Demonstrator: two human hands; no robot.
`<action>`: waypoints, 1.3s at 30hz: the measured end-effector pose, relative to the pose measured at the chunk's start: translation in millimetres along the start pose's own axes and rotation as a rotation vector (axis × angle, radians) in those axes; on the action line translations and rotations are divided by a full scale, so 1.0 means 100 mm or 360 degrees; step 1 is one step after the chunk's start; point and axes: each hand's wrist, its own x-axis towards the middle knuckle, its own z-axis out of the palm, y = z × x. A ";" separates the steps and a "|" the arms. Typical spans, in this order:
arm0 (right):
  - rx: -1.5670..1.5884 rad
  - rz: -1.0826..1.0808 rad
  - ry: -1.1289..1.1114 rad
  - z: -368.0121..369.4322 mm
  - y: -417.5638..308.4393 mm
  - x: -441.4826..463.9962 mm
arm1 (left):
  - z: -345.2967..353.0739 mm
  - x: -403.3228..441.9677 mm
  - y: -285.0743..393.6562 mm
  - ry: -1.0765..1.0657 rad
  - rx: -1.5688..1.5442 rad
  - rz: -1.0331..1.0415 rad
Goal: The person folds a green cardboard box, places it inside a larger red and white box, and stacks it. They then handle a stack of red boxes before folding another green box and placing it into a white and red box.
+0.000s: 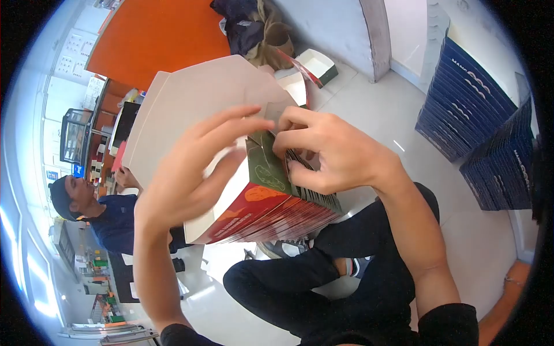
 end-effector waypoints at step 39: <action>0.0558 0.0256 -0.0235 -0.11 0.05 -0.06 | 0.41 -0.39 0.29 -0.0255 -0.0118 -0.0258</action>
